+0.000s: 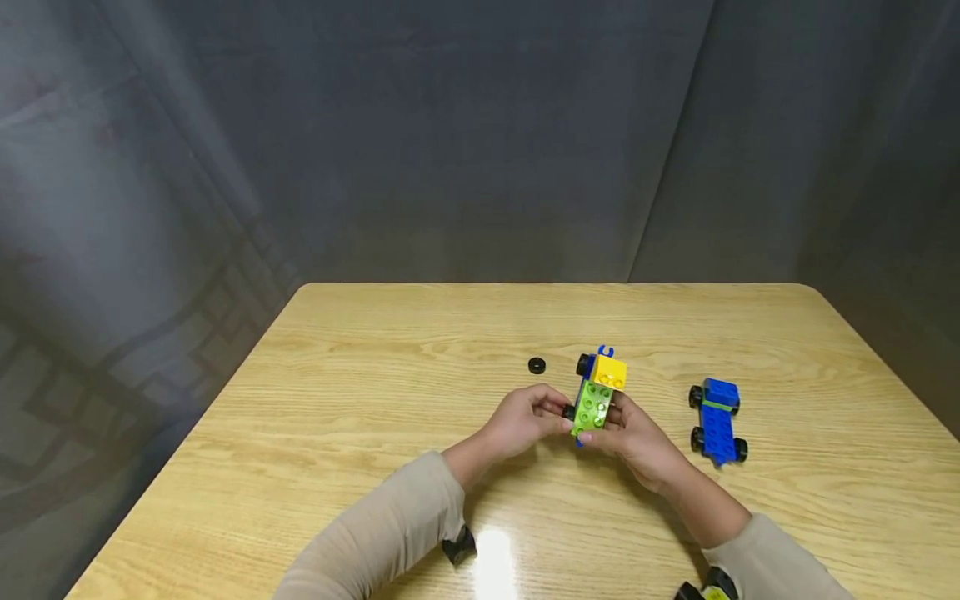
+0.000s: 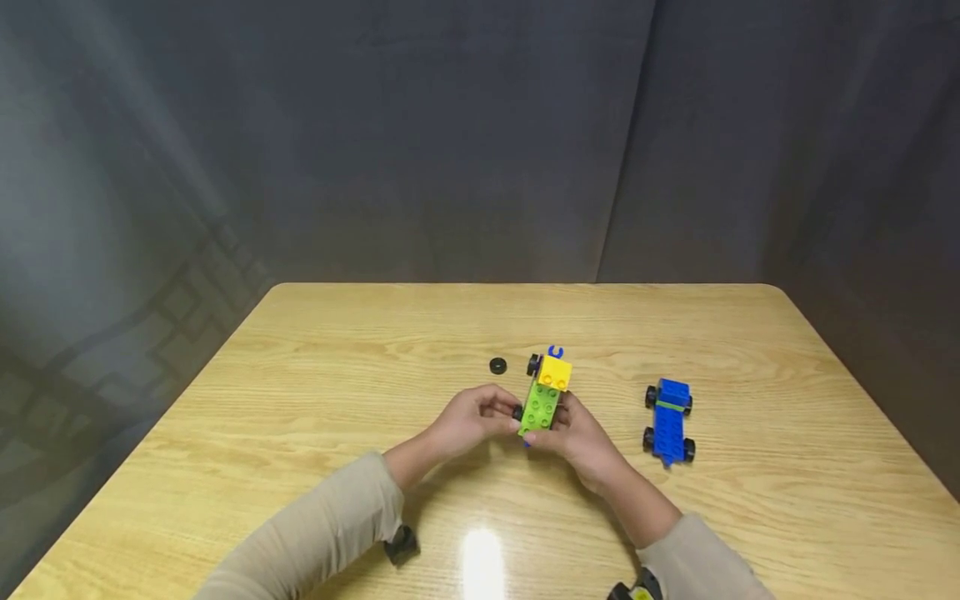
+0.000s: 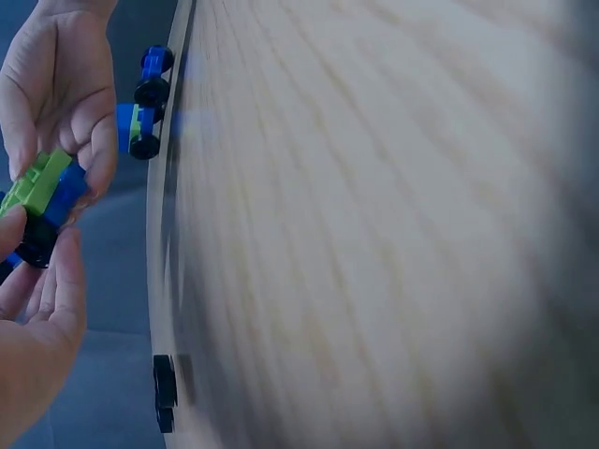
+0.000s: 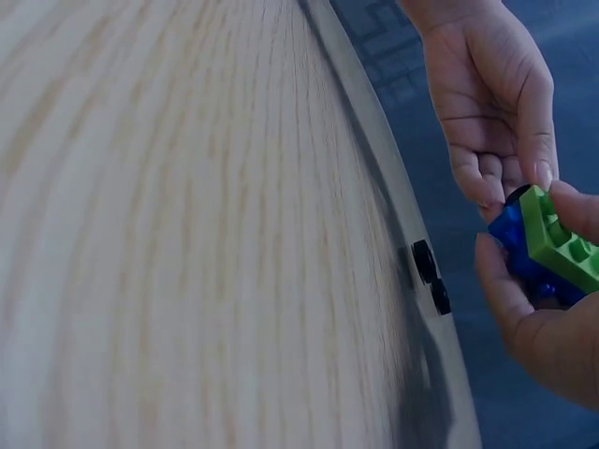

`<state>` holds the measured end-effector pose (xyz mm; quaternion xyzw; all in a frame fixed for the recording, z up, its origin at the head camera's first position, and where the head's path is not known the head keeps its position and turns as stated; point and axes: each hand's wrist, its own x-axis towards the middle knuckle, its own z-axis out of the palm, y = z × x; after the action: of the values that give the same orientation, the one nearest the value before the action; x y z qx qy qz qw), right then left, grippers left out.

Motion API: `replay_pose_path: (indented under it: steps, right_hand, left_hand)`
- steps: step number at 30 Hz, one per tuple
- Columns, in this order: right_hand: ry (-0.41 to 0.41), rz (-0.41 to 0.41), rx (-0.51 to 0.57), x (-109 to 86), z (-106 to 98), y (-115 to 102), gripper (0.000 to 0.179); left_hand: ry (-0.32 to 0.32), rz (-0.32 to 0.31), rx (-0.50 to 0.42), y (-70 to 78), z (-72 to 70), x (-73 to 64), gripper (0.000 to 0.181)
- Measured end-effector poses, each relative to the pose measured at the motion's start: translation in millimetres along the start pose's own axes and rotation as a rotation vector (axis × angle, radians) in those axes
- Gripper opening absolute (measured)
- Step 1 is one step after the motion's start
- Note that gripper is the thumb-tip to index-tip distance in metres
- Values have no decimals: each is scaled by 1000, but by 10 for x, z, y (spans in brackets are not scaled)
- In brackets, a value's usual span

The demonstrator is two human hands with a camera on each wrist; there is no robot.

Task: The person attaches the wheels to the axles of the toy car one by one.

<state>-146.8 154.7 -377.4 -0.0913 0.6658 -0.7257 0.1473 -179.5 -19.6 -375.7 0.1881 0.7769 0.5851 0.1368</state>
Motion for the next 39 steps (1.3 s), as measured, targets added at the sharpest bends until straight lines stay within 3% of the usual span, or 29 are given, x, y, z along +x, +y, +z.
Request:
replay_pose_path:
  steps: [5,10,20,30,39]
  right_hand:
    - [20,-1,19,-4,-4,9,67]
    - [78,0,-40,-27,5,-5,65]
    - [148,27,-103,-73,-27,-16,49]
    - [154,-15,-63,-97,-43,-40,44]
    - [131,-13,-85,-107,-72,-47,46]
  left_hand:
    - [-7,-4,-19,-4,-10,11,30]
    - [-16,14,-33,-37,-63,23,34]
    - [28,-20,-21,-44,-251,66,36]
    - [107,-58,104,-119,-368,160,33]
    - [91,-118,196,-170,-382,242,33]
